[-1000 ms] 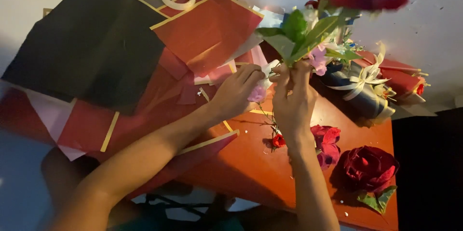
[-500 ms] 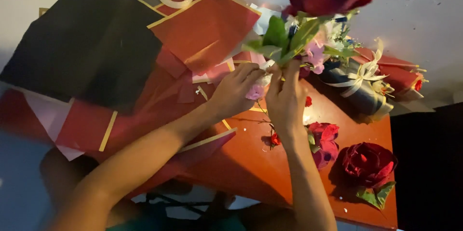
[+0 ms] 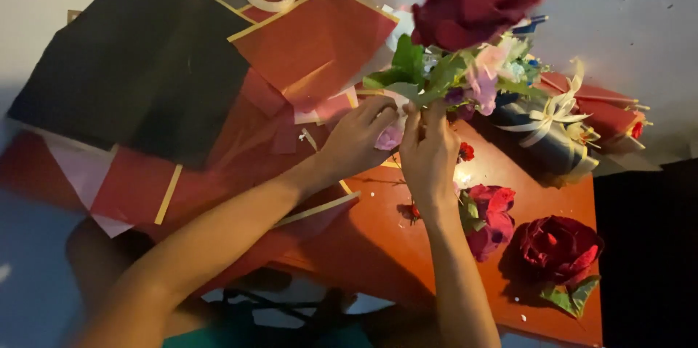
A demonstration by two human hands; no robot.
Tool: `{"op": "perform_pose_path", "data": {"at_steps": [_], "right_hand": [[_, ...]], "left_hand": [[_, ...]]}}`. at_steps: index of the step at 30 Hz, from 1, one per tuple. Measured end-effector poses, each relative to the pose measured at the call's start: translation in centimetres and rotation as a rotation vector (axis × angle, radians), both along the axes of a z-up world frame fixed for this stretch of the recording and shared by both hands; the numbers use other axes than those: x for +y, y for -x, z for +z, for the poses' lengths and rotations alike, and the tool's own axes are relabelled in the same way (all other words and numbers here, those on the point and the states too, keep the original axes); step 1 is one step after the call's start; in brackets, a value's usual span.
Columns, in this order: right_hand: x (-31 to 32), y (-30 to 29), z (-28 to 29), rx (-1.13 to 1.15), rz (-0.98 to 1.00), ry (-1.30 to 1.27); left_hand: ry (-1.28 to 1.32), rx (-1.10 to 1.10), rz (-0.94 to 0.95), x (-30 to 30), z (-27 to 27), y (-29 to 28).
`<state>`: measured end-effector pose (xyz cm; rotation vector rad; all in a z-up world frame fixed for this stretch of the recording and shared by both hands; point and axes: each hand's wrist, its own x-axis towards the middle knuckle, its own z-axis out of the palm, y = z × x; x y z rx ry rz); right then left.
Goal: The person is arranging artificial flowers into a small bouquet or centerpiece, adjusting their positions and adding different types of blooms.
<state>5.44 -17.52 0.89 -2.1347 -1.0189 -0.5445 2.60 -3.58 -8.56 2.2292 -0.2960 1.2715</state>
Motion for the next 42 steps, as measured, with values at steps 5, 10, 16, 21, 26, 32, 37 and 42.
{"op": "perform_pose_path", "data": {"at_steps": [5,10,16,21,26,32,37,42], "right_hand": [[0.7,1.0,1.9,-0.082,-0.058,0.004],[1.0,1.6,2.1,-0.016,-0.072,0.000],[0.8,1.3,1.9,-0.020,-0.084,0.006],[0.5,1.0,2.3,-0.008,-0.030,0.033],[0.3,0.5,2.3,-0.021,-0.023,0.132],[0.1,0.7,4.0,-0.196,0.022,0.108],[-0.3,2.1,8.5,-0.222,0.054,-0.044],[-4.5,3.8,14.2,-0.381,-0.017,0.011]], "left_hand": [[0.000,-0.017,0.014,0.1,-0.4,-0.5],[0.012,-0.020,0.003,-0.1,0.0,-0.3],[-0.004,-0.050,0.006,0.0,2.5,1.2],[0.012,-0.035,-0.005,0.1,2.7,1.7],[0.008,-0.018,0.019,-0.1,3.0,1.4],[0.003,0.088,0.019,-0.2,-2.8,-0.6],[0.041,-0.007,0.008,-0.3,1.2,0.5],[0.084,0.089,-0.095,0.1,4.6,2.7]]}}
